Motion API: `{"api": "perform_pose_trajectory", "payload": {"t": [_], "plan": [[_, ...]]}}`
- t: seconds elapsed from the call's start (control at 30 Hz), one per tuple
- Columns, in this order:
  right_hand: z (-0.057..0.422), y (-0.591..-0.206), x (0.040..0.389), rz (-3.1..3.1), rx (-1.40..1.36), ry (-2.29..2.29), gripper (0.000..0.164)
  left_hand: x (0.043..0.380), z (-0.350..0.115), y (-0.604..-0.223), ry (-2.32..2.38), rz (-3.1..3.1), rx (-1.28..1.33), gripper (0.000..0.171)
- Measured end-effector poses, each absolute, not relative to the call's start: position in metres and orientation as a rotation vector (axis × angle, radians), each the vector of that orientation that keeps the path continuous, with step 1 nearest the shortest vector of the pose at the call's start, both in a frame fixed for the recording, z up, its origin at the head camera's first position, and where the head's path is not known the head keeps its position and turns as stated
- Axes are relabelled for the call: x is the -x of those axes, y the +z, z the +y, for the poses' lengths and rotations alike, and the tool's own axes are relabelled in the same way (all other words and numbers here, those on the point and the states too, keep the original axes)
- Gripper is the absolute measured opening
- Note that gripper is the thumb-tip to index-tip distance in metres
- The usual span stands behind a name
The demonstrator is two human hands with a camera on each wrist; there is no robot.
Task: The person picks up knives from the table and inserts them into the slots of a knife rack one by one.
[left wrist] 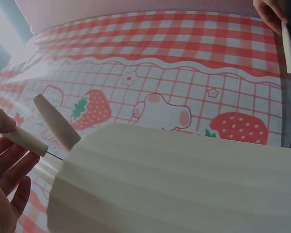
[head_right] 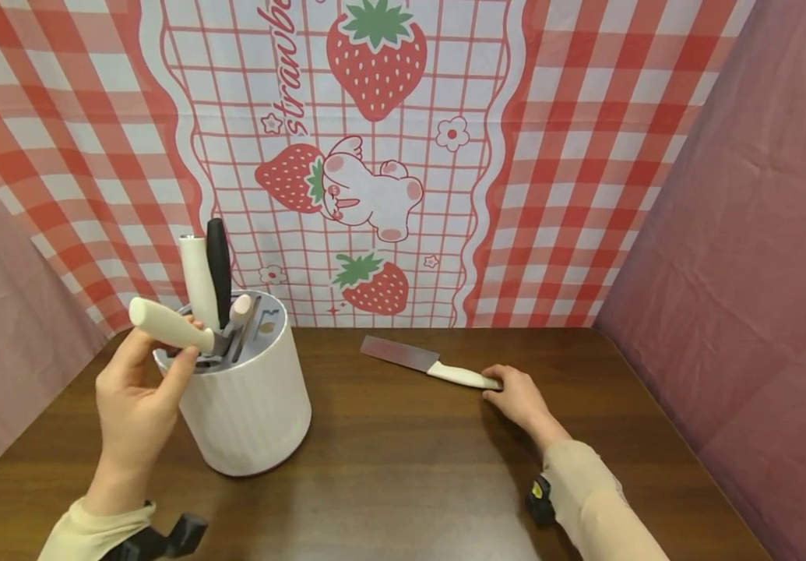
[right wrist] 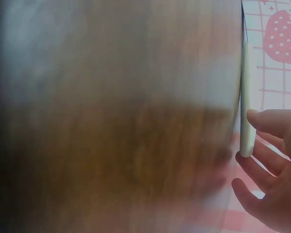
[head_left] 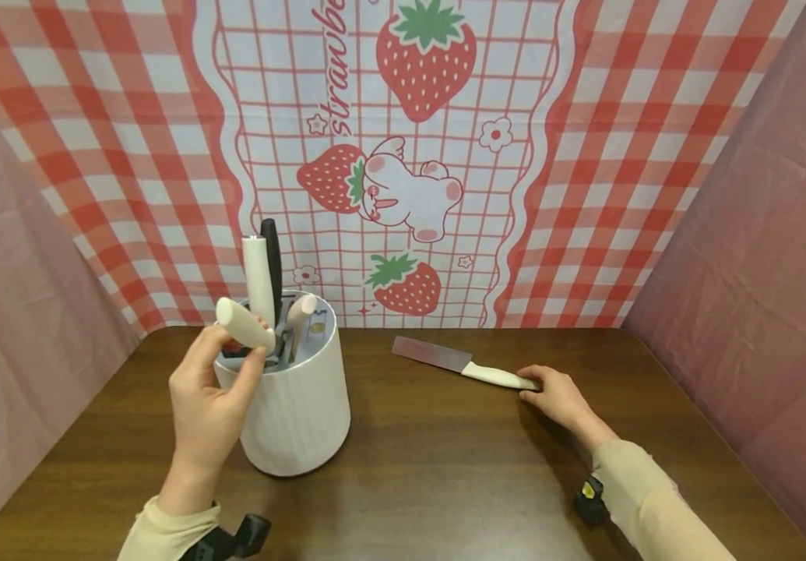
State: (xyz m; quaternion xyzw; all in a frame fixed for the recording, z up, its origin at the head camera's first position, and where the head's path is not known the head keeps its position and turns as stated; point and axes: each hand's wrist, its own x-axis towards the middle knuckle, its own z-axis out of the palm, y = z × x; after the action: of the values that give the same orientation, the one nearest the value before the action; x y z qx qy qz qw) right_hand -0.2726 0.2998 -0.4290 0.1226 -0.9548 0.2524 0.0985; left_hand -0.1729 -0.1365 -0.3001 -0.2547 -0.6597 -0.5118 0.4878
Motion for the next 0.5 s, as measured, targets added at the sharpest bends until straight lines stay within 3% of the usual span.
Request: {"api": "perform_pose_trajectory", "payload": {"t": [0.5], "plan": [[0.295,-0.432,0.275,-2.852,-0.301,0.722,0.029,0.182,-0.135,-0.315,-1.092,-1.7,0.537,0.026]]}}
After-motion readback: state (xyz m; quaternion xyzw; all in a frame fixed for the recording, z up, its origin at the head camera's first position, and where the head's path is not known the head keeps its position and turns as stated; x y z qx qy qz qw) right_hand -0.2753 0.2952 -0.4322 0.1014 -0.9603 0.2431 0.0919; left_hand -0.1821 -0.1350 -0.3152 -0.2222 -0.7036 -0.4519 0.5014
